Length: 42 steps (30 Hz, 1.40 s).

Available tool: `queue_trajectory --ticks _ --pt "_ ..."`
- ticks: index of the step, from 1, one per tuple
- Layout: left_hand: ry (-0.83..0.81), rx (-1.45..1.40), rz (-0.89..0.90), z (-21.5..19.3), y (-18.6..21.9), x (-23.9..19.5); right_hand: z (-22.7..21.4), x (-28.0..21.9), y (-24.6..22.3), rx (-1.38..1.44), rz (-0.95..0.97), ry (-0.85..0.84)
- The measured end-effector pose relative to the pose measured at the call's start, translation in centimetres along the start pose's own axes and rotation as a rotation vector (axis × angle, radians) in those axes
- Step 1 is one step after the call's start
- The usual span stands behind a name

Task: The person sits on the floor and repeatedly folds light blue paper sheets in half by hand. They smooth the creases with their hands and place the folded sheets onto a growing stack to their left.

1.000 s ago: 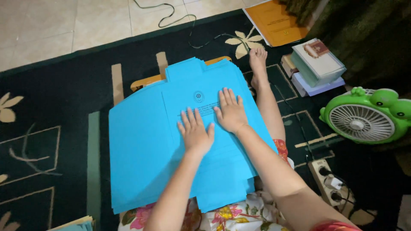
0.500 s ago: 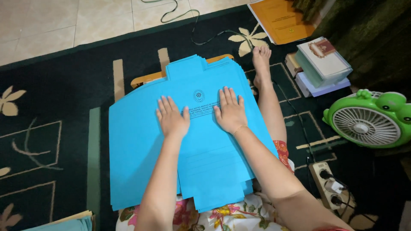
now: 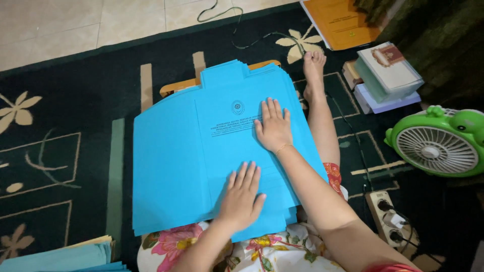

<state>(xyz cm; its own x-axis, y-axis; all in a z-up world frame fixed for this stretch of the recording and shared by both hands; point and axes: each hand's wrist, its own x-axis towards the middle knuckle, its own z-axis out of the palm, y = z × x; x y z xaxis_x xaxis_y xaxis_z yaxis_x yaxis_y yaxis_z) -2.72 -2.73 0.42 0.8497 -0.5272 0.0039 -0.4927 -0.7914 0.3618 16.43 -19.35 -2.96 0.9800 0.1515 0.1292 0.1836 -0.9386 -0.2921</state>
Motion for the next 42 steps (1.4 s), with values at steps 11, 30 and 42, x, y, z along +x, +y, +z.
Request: queue_trajectory --ticks 11,30,42 --pt "0.002 0.203 -0.201 -5.4 -13.6 16.7 -2.5 -0.6 -1.3 0.040 0.073 -0.047" --pt "0.019 0.079 -0.422 -2.3 1.8 -2.2 -2.9 -0.8 -1.6 0.063 0.106 -0.062" --pt "-0.094 0.245 -0.048 -4.5 -9.0 11.0 -2.7 -0.7 -1.3 0.092 0.096 -0.042"
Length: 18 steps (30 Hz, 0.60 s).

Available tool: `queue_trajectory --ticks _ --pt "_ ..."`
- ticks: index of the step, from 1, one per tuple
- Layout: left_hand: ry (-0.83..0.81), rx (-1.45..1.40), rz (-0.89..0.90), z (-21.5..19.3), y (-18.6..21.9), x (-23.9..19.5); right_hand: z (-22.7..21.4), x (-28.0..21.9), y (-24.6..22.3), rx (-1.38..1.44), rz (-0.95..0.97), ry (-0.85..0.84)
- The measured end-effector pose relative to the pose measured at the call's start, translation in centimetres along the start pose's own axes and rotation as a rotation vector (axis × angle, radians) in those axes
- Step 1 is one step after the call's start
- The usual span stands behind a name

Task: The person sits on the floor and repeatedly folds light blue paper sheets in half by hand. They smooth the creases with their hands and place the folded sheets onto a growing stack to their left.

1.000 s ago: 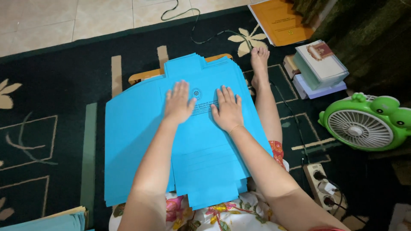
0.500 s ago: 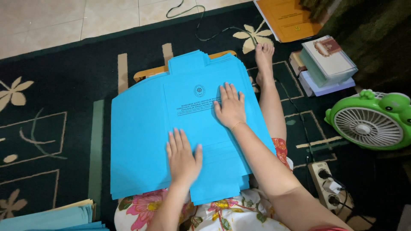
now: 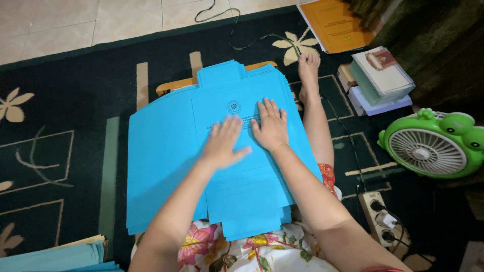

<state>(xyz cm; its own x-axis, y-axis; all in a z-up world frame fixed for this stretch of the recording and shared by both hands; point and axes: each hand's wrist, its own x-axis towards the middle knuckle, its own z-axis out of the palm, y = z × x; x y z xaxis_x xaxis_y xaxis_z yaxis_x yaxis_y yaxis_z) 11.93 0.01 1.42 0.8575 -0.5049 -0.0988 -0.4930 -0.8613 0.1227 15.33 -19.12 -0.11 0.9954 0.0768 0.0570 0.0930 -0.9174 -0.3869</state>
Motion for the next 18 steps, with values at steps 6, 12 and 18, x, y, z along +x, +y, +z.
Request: queue_trajectory --ticks 6,12,18 --pt "0.216 -0.149 -0.534 0.6 -4.5 3.7 -0.4 0.0 -0.2 0.010 -0.002 0.013" --pt "0.296 -0.122 -0.634 3.4 1.6 -2.2 0.1 0.0 0.0 -0.001 -0.006 0.043" --pt "0.128 -0.277 -0.528 1.7 7.9 -12.6 0.8 -0.1 0.5 0.020 -0.046 0.148"
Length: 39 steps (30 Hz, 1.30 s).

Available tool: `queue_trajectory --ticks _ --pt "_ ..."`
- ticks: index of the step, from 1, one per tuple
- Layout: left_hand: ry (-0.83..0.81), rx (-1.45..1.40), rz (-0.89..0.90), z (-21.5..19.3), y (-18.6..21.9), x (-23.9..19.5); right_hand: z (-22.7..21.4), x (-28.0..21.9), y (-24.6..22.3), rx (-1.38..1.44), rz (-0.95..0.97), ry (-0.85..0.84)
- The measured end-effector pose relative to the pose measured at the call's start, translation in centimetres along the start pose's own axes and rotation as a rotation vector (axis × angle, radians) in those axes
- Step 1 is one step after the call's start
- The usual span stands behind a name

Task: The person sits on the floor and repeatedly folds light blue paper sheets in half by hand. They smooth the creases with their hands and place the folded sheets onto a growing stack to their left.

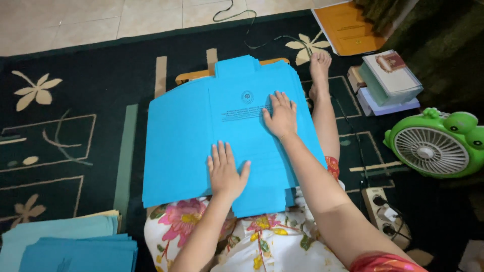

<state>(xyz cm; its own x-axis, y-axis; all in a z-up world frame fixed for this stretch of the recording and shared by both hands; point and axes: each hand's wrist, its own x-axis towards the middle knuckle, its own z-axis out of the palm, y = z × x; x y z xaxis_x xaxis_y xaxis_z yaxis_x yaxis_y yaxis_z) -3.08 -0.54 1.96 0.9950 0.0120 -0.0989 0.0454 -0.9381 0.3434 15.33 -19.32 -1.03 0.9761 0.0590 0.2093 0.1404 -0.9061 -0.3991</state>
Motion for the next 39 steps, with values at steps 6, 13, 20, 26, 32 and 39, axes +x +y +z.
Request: queue_trajectory --ticks 6,13,20,26,32,39 --pt "0.296 -0.116 0.046 1.2 -3.2 -7.1 -1.5 -3.7 3.1 0.529 -0.098 0.221" --pt "0.254 -0.323 -0.181 0.7 -5.1 -9.1 -8.0 -16.9 4.9 0.195 0.128 0.072" --pt "0.009 -0.691 -0.319 -3.3 -3.3 -9.4 -10.7 -22.7 3.5 -0.034 0.240 -0.084" --pt "-0.091 -0.869 -0.362 -4.6 -4.9 -12.5 -12.2 -23.3 2.3 0.065 0.324 -0.408" --pt "0.118 -1.123 -0.411 -2.6 -10.5 -17.5 -10.7 -20.9 -2.8 0.280 0.052 -0.437" --pt "0.594 -1.326 -0.692 2.6 -20.3 -25.2 -0.6 -17.1 -15.3 0.274 -0.500 -0.519"
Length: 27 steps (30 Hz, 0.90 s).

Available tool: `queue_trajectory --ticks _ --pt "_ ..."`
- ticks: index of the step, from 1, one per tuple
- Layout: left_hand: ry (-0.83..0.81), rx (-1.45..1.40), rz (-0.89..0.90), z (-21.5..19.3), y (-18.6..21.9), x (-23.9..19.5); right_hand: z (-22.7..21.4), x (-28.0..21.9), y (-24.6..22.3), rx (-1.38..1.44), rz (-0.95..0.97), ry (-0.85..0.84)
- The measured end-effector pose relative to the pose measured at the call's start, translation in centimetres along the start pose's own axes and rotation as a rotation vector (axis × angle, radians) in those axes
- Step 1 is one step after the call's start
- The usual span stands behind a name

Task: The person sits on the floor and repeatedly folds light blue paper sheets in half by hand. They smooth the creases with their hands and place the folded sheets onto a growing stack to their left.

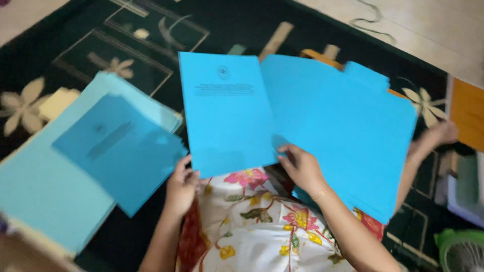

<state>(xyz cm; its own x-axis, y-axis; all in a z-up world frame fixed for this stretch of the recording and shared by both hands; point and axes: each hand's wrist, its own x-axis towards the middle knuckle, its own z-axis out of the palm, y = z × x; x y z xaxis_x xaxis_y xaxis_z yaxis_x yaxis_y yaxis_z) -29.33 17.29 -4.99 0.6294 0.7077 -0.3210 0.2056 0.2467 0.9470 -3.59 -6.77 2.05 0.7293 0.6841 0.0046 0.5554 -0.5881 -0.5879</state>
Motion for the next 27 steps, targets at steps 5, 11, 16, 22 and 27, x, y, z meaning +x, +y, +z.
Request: queue_trajectory --ticks 5,11,16,22,27 --pt "0.326 -0.032 0.004 -8.8 -4.0 -1.4 9.0 7.6 -8.1 0.036 -0.315 -0.120" --pt "0.657 -0.087 -0.050 -17.1 -11.5 -1.7 20.1 9.9 -14.7 0.510 -0.092 -0.494" --pt "0.723 -0.104 -0.135 -20.2 -16.9 0.5 21.6 9.2 -15.0 0.542 -0.033 -0.647" --pt "0.782 0.058 -0.131 -20.2 -17.6 0.8 13.0 5.5 -11.4 0.628 -0.247 -0.470" --pt "0.817 1.128 -0.337 -20.3 -15.0 -0.4 2.2 3.0 -4.7 0.497 -0.329 -0.157"
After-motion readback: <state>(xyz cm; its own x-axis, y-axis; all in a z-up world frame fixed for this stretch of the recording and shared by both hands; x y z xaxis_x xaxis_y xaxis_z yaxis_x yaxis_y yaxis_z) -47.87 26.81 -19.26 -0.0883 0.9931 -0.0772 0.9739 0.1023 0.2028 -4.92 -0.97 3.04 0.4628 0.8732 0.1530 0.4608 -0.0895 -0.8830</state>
